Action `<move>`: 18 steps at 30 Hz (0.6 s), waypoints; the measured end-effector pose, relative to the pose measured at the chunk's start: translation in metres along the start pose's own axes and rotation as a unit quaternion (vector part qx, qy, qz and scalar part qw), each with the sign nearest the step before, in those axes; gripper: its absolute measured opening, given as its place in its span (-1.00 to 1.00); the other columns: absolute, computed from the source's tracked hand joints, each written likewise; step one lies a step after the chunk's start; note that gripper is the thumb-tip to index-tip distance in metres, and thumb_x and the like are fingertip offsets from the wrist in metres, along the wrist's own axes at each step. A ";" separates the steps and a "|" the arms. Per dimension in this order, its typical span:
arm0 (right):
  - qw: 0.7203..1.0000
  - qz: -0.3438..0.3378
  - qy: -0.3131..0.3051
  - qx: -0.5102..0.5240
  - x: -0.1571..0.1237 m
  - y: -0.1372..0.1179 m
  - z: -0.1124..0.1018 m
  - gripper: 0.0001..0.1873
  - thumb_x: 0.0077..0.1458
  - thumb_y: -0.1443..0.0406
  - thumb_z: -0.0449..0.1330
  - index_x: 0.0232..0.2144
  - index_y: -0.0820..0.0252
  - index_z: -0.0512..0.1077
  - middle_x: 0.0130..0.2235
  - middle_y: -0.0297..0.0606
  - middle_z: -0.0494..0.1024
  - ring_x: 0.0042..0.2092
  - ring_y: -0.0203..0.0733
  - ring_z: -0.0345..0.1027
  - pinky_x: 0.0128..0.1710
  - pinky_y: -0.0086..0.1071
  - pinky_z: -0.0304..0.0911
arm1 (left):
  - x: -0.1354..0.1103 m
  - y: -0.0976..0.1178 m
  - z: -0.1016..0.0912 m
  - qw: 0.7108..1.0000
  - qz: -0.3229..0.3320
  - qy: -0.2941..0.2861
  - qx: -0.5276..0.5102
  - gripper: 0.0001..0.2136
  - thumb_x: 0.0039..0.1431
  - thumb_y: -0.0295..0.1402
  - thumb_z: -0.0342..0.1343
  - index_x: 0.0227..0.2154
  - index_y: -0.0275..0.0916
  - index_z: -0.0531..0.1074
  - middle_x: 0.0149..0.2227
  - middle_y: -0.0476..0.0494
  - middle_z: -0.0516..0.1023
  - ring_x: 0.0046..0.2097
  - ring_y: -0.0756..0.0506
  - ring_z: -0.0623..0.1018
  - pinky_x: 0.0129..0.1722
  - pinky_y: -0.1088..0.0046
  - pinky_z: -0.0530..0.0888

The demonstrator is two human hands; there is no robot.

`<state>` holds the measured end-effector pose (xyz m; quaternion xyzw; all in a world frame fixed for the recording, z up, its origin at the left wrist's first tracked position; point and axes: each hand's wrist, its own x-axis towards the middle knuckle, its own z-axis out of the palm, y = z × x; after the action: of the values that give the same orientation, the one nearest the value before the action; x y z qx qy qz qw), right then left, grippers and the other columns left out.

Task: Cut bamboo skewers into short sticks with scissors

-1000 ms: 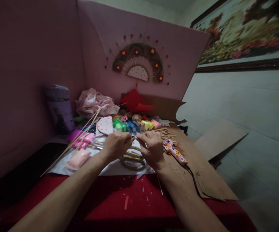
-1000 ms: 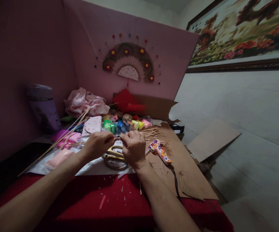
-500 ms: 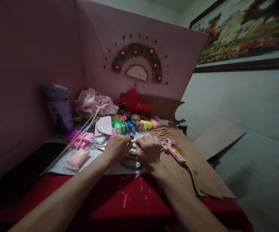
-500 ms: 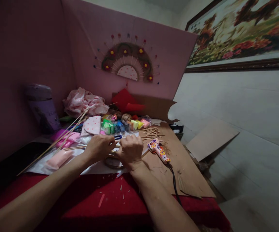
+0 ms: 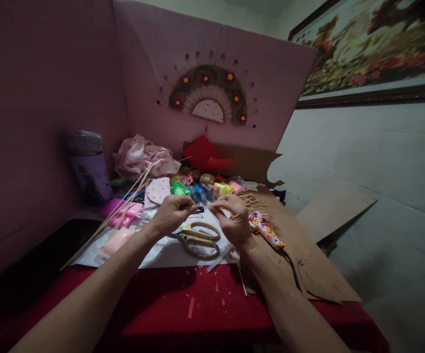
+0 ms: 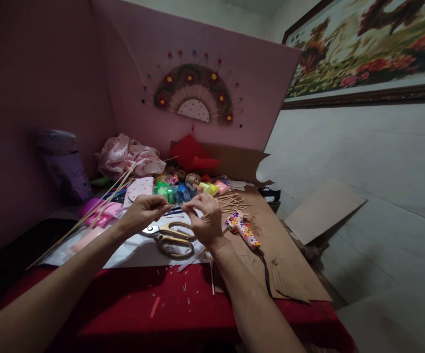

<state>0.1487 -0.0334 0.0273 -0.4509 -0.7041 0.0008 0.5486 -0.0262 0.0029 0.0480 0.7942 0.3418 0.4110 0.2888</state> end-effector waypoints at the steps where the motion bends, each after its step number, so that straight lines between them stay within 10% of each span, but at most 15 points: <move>1: 0.998 -0.040 -0.008 -0.057 -0.001 -0.001 0.000 -0.88 0.01 0.26 0.21 -0.49 0.11 0.54 -0.40 -0.30 0.41 -0.28 -0.22 0.23 -0.23 -0.31 0.09 | 0.000 -0.001 0.001 1.000 0.006 0.016 0.024 -0.76 0.01 -0.29 0.05 -0.66 -0.32 0.35 -0.72 0.09 0.19 -0.61 0.11 0.17 -0.60 0.59 0.12; 7: 0.936 -0.146 -0.134 -0.289 -0.003 0.005 0.001 -0.92 0.03 0.26 0.21 -0.43 0.03 0.53 -0.44 -0.31 0.42 -0.26 -0.18 0.12 -0.18 -0.22 -0.10 | -0.002 -0.006 0.006 0.990 0.045 0.050 0.127 -0.78 0.07 -0.32 0.02 -0.61 -0.30 0.39 -0.67 0.06 0.28 -0.56 0.09 0.23 -0.52 0.59 0.16; 18: 0.883 -0.026 -0.057 -0.464 0.003 0.031 -0.003 -0.81 0.04 0.45 0.08 -0.42 0.19 0.49 -0.39 -0.11 0.46 -0.26 -0.07 0.12 -0.29 -0.21 -0.14 | -0.003 -0.011 0.012 0.984 0.064 0.053 0.160 -0.80 0.12 -0.33 -0.03 -0.51 -0.27 0.42 -0.63 0.02 0.37 -0.55 0.07 0.32 -0.49 0.57 0.20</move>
<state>0.1713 -0.0147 0.0154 -0.6348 -0.6656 -0.3145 0.2349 -0.0208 0.0052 0.0323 0.8273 0.3666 0.4104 0.1127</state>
